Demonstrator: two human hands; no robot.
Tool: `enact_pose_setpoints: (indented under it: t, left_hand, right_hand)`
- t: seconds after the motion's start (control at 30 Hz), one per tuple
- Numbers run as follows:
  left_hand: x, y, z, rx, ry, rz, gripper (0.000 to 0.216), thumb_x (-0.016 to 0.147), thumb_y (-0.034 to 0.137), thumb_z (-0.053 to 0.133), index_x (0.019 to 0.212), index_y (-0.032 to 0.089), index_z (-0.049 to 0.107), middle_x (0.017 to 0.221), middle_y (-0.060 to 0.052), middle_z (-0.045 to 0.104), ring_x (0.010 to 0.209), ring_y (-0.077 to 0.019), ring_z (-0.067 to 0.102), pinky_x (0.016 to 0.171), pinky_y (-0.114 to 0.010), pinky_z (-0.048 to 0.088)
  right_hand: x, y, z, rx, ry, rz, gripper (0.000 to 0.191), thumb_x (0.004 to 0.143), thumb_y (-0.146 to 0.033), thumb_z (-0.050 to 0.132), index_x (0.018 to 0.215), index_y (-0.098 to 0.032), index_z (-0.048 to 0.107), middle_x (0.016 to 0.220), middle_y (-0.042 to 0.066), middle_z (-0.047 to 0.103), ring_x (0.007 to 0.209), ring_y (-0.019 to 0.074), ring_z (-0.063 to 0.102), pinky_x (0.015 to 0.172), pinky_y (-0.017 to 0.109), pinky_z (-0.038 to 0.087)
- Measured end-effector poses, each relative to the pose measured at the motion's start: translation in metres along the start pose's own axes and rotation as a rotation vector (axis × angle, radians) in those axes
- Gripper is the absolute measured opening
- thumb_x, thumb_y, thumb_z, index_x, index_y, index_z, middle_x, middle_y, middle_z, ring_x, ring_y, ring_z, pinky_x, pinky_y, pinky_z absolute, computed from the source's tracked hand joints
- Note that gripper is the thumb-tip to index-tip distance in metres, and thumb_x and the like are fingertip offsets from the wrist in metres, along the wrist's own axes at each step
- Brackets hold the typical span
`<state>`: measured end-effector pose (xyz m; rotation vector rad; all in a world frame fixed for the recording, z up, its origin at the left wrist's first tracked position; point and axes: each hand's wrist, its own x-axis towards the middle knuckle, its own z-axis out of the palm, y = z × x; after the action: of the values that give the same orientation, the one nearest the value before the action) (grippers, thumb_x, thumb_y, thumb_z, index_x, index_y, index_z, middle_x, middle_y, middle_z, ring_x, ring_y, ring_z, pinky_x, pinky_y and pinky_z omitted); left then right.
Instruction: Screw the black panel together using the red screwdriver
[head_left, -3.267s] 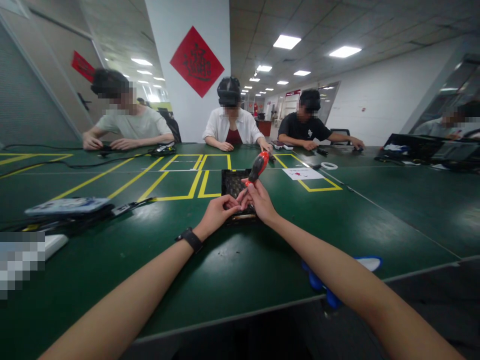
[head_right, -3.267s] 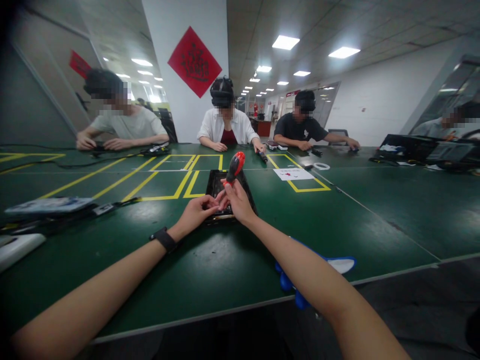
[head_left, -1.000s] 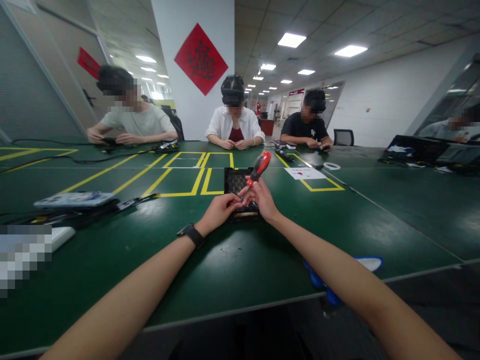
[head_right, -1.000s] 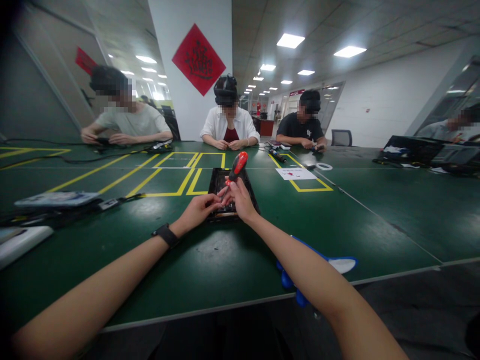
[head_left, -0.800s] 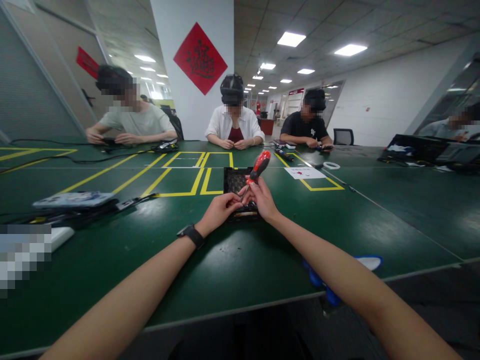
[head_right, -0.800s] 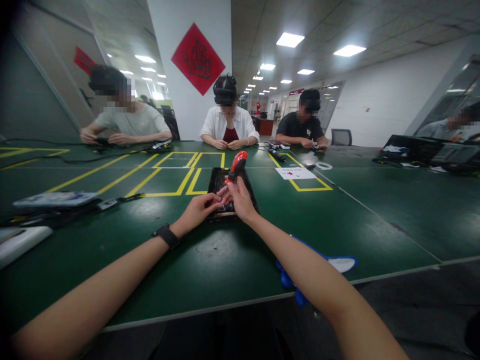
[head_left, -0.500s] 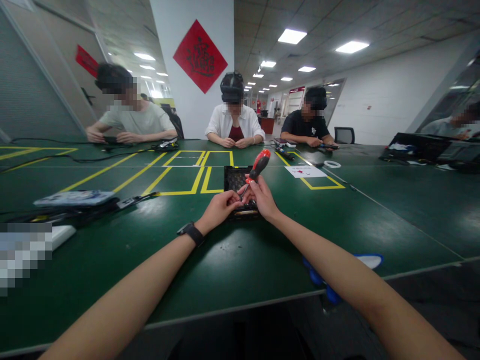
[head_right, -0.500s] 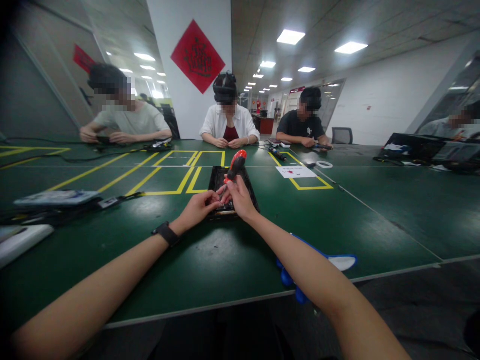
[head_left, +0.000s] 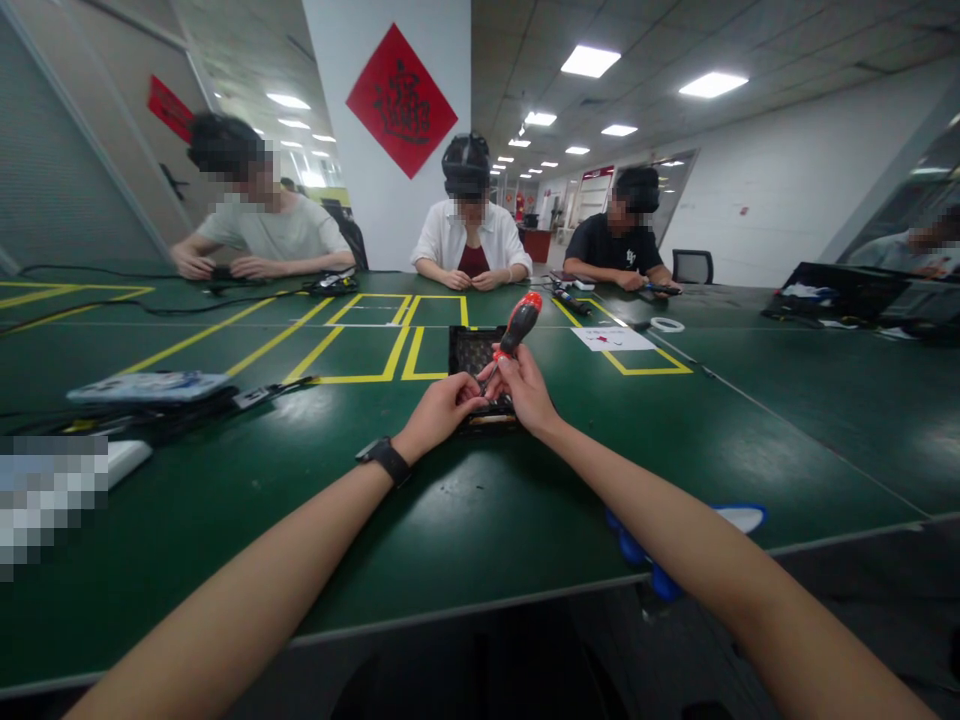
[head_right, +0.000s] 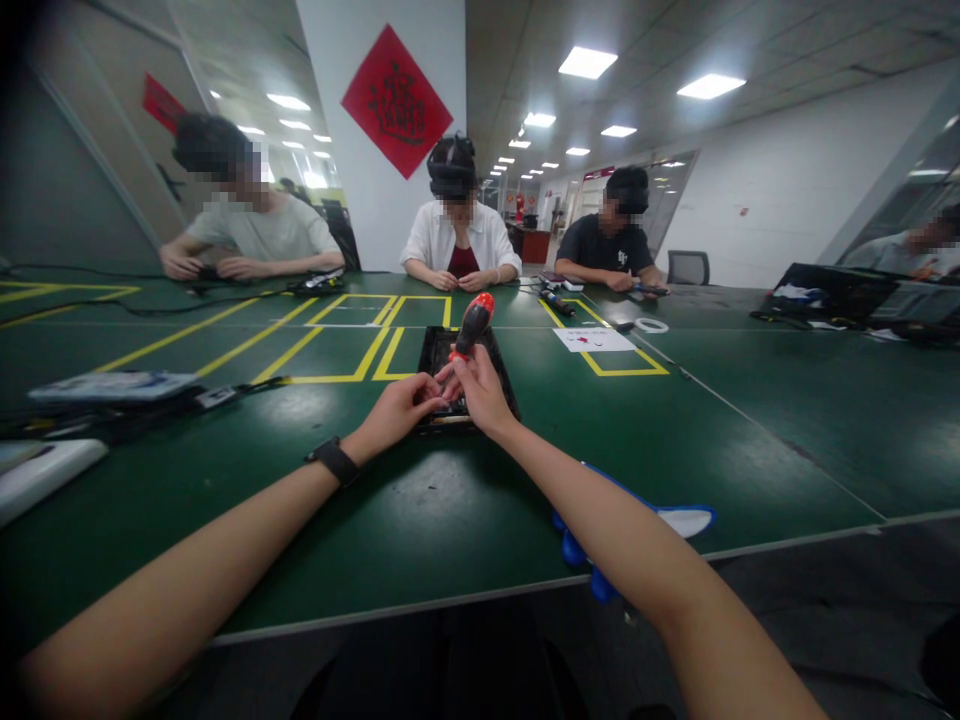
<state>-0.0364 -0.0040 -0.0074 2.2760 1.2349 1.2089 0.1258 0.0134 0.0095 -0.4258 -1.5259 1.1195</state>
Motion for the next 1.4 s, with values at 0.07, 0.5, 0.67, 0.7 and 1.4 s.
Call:
enact_pose_setpoints:
  t: [0.07,0.5,0.67,0.7,1.4]
  left_hand:
    - [0.0,-0.001,-0.001,0.003,-0.01,0.01,0.017,0.078,0.033,0.06,0.078,0.016,0.057,0.069,0.001,0.058,0.06,-0.0114,0.05,0.059,-0.024,0.038]
    - [0.001,0.001,-0.002,-0.042,-0.072,0.035,0.022,0.084,0.036,0.051,0.085,0.016,0.062,0.076,-0.002,0.064,0.068,-0.0137,0.055,0.066,-0.026,0.041]
    - [0.0,0.003,-0.001,-0.059,-0.065,0.002,0.024,0.08,0.039,0.057,0.083,0.016,0.06,0.072,-0.001,0.061,0.063,-0.0126,0.053,0.061,-0.025,0.041]
    - [0.0,0.003,-0.001,-0.059,-0.055,-0.001,0.024,0.078,0.04,0.059,0.083,0.016,0.06,0.071,-0.001,0.06,0.063,-0.0124,0.052,0.06,-0.024,0.041]
    - [0.0,-0.001,-0.003,0.116,0.038,0.073,0.025,0.088,0.037,0.044,0.09,0.018,0.061,0.089,-0.005,0.061,0.084,-0.0176,0.054,0.079,-0.032,0.042]
  right_hand:
    - [0.0,-0.001,0.0,0.005,0.016,0.015,0.032,0.086,-0.045,0.046,0.108,-0.023,0.043,0.075,-0.002,0.061,0.05,0.0062,0.054,0.05,0.02,0.046]
    - [0.004,-0.005,-0.004,-0.012,0.093,0.01,0.026,0.084,-0.043,0.051,0.098,-0.021,0.045,0.076,-0.003,0.06,0.045,0.0034,0.045,0.04,0.016,0.033]
    - [0.004,-0.006,-0.002,0.054,0.11,0.006,0.029,0.082,-0.042,0.055,0.096,-0.022,0.039,0.073,-0.005,0.059,0.046,0.0045,0.051,0.045,0.017,0.041]
    - [0.004,-0.006,-0.001,0.056,0.113,0.002,0.029,0.082,-0.042,0.055,0.095,-0.022,0.038,0.073,-0.005,0.059,0.046,0.0044,0.051,0.045,0.017,0.042]
    - [0.01,-0.009,-0.014,-0.045,0.222,-0.011,0.03,0.079,-0.045,0.057,0.092,-0.02,0.046,0.075,-0.001,0.063,0.054,0.0073,0.057,0.051,0.021,0.048]
